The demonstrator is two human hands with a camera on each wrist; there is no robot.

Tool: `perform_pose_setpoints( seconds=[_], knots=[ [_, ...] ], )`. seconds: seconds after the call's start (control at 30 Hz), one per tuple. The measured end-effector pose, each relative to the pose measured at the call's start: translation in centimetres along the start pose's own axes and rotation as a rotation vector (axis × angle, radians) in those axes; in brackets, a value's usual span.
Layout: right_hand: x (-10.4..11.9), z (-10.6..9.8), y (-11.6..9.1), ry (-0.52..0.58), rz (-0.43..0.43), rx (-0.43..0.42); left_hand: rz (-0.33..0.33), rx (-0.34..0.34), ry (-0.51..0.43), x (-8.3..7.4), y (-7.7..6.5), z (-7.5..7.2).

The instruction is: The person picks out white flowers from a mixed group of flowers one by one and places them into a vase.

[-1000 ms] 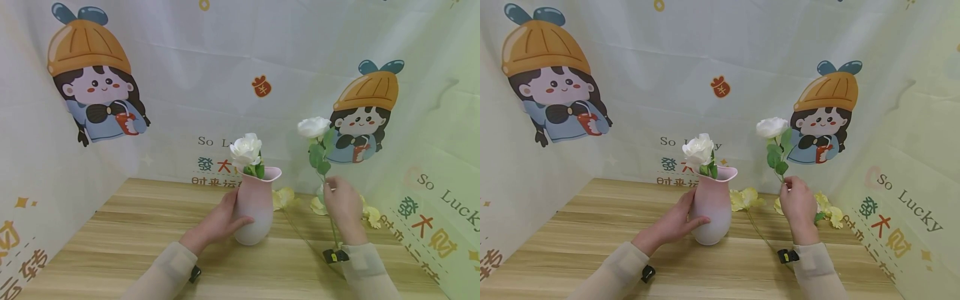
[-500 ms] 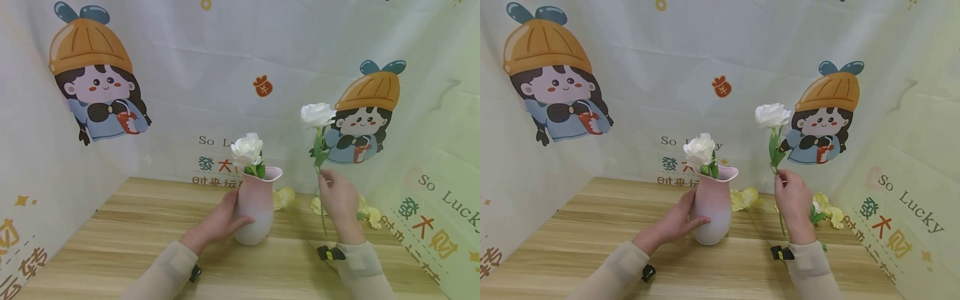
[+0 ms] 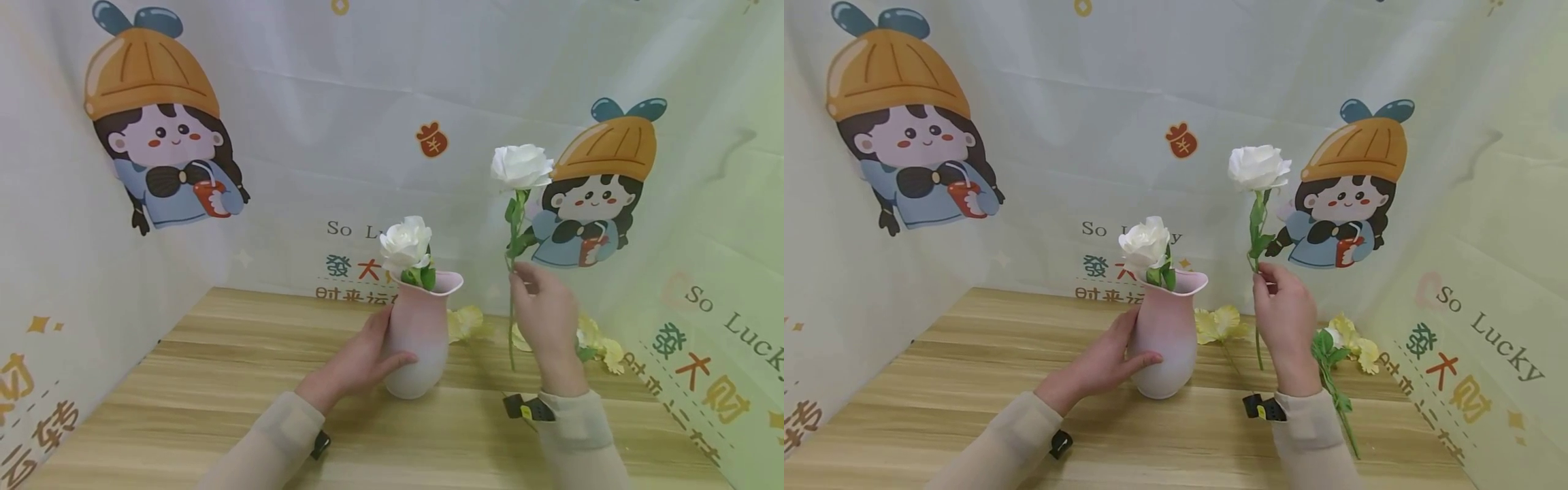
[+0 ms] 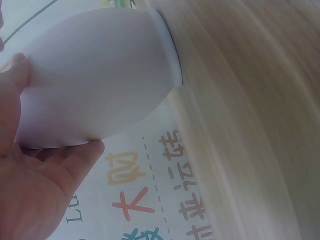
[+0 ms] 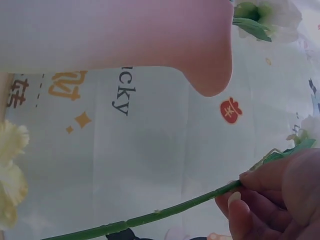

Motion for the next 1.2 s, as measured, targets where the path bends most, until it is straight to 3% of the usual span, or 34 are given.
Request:
perform_pose_setpoints(
  seconds=[0.17,0.5,0.77,1.0,1.2],
  knots=[
    [0.8,0.0,0.2,0.035,-0.03,-0.054,-0.001,0.004,-0.002,0.0,0.1,0.0],
    [2.4,-1.1,-0.3,0.152,-0.098,-0.25,0.006,-0.002,-0.008,-0.1,0.1,0.1],
    [3.7,-2.2,-0.4,0.304,-0.264,-0.417,0.033,-0.027,-0.007,-0.2,0.1,0.1],
    [6.7,-3.5,-1.1,0.43,-0.34,-0.486,0.036,-0.03,-0.002,-0.2,0.2,0.0],
    [7.6,-3.9,-1.5,0.517,-0.384,-0.506,0.026,-0.027,0.005,-0.4,0.1,0.0]
  ],
)
Point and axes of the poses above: each hand's wrist, its own y-axis towards the middle knuckle, its own z-axis out of the palm, x = y × z, the point moved 1 cm from there along y, towards the middle knuckle, and after that the axes turned 14 degrees about x, right-handed, at the moved point
